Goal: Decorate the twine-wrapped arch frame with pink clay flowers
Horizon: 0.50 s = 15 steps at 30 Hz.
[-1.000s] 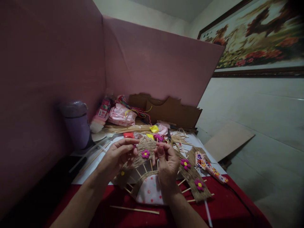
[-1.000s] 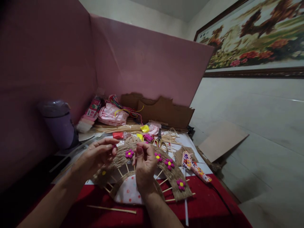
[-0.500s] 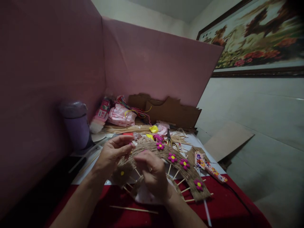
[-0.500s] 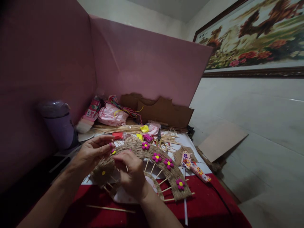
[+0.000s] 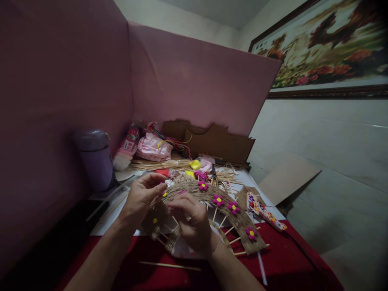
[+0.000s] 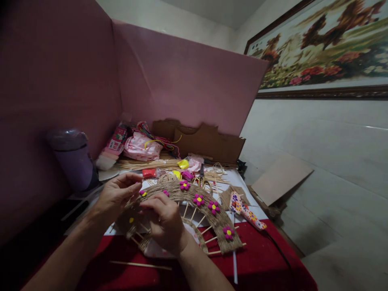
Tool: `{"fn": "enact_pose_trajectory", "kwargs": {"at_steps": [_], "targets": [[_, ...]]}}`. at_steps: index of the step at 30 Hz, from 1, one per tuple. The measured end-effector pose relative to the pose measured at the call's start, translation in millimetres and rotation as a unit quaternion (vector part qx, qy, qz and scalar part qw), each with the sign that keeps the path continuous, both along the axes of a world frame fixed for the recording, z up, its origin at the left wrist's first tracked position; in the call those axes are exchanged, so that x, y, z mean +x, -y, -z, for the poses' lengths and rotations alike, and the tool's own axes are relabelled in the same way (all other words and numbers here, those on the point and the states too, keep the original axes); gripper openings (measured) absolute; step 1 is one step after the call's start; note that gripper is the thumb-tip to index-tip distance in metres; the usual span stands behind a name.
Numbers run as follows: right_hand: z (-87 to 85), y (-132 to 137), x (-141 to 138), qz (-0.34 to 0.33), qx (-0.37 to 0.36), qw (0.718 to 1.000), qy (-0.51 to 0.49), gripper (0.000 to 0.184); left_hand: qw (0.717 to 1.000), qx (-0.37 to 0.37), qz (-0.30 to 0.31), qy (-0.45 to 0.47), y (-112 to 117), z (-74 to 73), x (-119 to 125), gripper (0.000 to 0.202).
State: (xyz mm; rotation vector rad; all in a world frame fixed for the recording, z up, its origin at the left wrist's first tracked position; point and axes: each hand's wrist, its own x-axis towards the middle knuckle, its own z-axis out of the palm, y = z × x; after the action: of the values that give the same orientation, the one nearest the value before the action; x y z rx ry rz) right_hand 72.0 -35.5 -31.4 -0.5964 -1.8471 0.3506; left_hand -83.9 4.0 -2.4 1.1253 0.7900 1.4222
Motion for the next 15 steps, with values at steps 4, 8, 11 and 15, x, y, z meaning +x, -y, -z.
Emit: {"fn": "enact_pose_trajectory", "kwargs": {"at_steps": [4, 8, 11, 15], "targets": [[-2.1, 2, 1, 0.021, 0.001, 1.000, 0.013, 0.014, 0.999, 0.013, -0.015, -0.039, 0, 3.0, -1, 0.031], [-2.4, 2, 1, 0.059, 0.009, 0.998, -0.029, 0.012, 0.997, 0.050, -0.026, -0.053, 0, 1.2, 1, 0.024], [1.8, -1, 1, 0.124, -0.019, 0.985, -0.119, 0.013, 0.997, 0.048, -0.036, -0.051, 1, -0.9, 2, 0.025], [9.8, -6, 3, 0.158, -0.100, 0.965, -0.186, 0.012, 0.994, 0.036, -0.077, -0.064, 4, -4.1, 2, 0.024]]}}
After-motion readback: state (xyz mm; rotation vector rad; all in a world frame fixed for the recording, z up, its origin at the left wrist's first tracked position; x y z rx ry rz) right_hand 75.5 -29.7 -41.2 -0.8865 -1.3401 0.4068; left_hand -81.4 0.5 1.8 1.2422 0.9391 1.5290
